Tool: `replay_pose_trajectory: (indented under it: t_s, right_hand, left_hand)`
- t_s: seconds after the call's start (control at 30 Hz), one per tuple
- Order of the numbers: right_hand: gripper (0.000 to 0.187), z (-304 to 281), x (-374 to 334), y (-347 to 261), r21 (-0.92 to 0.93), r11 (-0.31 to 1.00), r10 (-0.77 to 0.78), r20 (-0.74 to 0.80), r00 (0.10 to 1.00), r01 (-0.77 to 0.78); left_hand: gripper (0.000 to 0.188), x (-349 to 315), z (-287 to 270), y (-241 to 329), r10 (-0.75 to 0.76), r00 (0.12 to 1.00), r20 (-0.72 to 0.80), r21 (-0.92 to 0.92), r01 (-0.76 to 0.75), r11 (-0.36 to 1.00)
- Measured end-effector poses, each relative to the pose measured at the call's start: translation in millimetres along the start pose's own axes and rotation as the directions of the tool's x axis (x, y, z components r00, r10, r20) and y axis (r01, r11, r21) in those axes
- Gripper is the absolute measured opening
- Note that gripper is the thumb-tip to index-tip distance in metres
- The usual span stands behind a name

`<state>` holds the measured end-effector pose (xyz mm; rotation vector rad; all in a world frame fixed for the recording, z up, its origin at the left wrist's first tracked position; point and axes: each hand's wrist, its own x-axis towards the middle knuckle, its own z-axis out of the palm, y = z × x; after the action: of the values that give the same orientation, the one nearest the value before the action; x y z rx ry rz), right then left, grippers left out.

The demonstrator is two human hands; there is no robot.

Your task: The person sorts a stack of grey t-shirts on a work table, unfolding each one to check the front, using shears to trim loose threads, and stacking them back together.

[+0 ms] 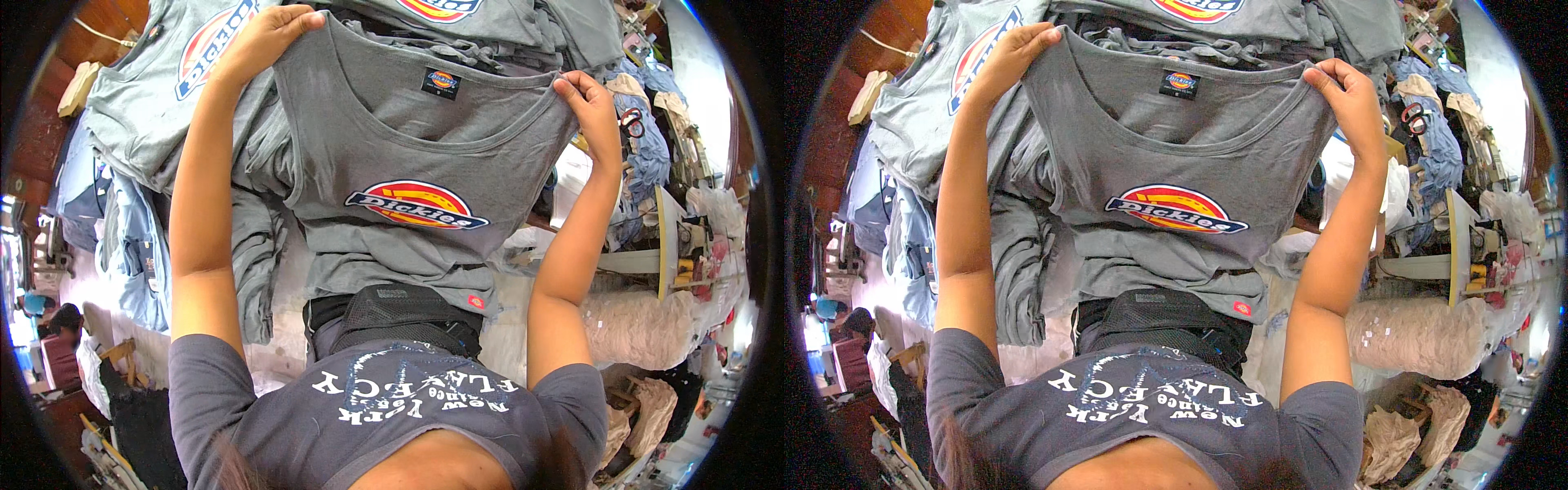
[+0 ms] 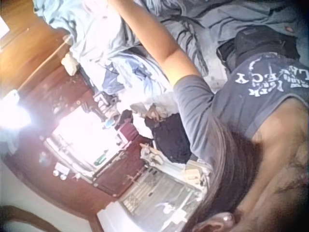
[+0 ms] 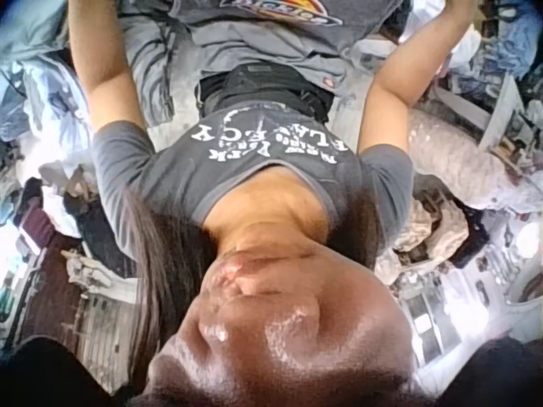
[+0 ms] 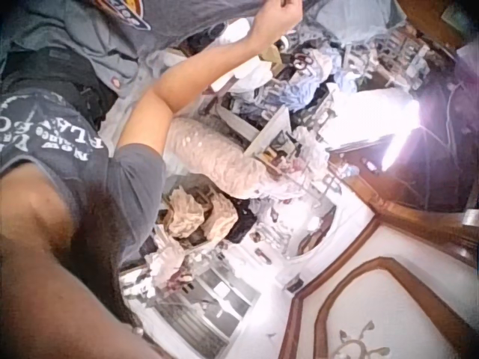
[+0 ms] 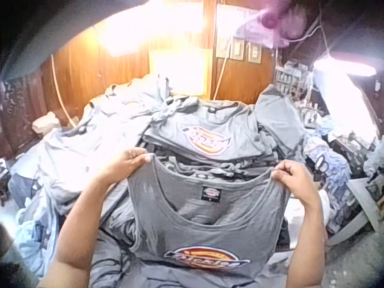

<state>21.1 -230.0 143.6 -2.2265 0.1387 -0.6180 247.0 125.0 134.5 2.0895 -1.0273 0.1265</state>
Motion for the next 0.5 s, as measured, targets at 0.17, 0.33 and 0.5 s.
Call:
replay_pose_trajectory:
  t_s: [0.17,0.33,0.5]
  right_hand:
    - [0.022,-19.5,-18.0,-28.8,0.018,0.998,-0.064,-0.070,0.995,0.066]
    - [0.018,-45.6,-27.1,-67.5,0.103,0.971,-0.196,-0.174,0.965,0.215]
    - [0.028,-82.7,-60.8,-96.8,0.237,0.933,-0.238,-0.157,0.959,0.270]
  left_hand:
    - [0.034,-2.1,-25.7,21.0,0.072,0.987,-0.141,0.259,-0.033,0.965]
    - [0.012,-17.2,-55.3,113.0,0.431,0.812,-0.393,0.462,-0.231,0.856]
    - [0.024,-29.3,-115.6,103.4,0.277,0.926,-0.259,0.061,-0.270,0.961]
